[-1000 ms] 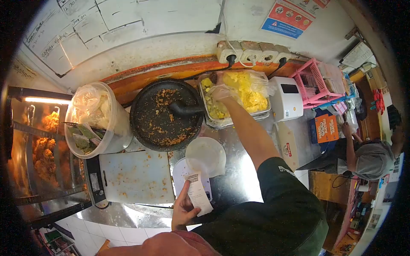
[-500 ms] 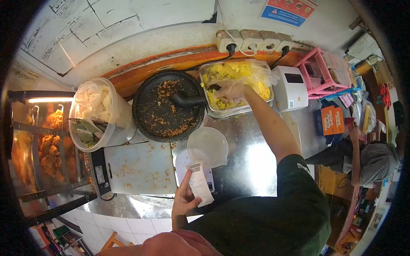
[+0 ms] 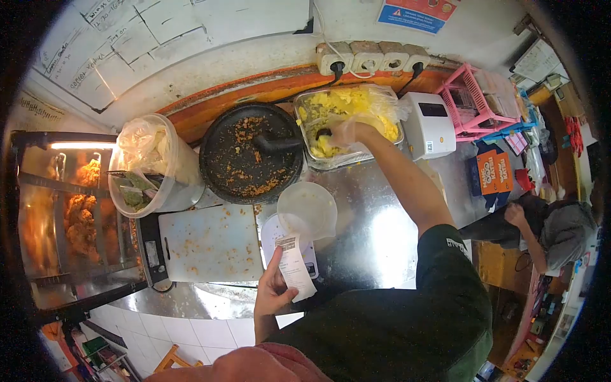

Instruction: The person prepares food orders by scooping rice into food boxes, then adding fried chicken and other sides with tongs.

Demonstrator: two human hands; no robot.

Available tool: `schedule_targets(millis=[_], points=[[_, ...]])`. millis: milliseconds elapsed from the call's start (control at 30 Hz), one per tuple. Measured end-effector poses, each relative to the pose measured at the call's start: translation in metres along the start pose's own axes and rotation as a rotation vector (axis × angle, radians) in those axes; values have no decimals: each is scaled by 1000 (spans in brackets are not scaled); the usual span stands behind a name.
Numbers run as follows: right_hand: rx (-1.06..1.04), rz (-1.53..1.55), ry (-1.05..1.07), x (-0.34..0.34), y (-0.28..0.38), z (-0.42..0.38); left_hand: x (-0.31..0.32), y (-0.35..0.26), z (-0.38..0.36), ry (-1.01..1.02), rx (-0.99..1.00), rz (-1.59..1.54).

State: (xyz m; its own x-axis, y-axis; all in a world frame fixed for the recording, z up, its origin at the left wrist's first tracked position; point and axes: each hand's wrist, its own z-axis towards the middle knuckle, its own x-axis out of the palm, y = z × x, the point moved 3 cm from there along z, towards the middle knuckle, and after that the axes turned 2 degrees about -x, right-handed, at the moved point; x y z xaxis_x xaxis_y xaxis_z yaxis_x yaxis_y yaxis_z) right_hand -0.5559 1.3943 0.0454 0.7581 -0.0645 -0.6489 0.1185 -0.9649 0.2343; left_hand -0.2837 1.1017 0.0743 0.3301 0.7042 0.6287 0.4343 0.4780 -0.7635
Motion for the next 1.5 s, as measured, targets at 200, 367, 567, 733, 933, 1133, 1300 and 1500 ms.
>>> schedule_targets(millis=[200, 367, 567, 733, 933, 1133, 1300, 1500], points=[[-43, 80, -697, 29, -18, 29, -2, 3, -3, -18, -21, 45], [-176, 89, -572, 26, 8, 7, -2, 1, 0, -33, -19, 16], [-83, -102, 5, 16, 11, 12, -2, 3, 6, -26, -42, 3], [-124, -1, -379, 27, 7, 15, -1, -3, 6, -59, -20, 41], [-28, 246, -199, 22, -6, 19, 6, -2, 9, -16, -37, 78], [-92, 433, -630, 39, -42, -11, 15, -5, 7, -24, -55, 257], [-21, 1052, -638, 63, -72, -101, 49, -7, 23, 120, -78, 408], [25, 1256, -697, 123, -136, -231, 139, -13, 30, 326, -135, 426]])
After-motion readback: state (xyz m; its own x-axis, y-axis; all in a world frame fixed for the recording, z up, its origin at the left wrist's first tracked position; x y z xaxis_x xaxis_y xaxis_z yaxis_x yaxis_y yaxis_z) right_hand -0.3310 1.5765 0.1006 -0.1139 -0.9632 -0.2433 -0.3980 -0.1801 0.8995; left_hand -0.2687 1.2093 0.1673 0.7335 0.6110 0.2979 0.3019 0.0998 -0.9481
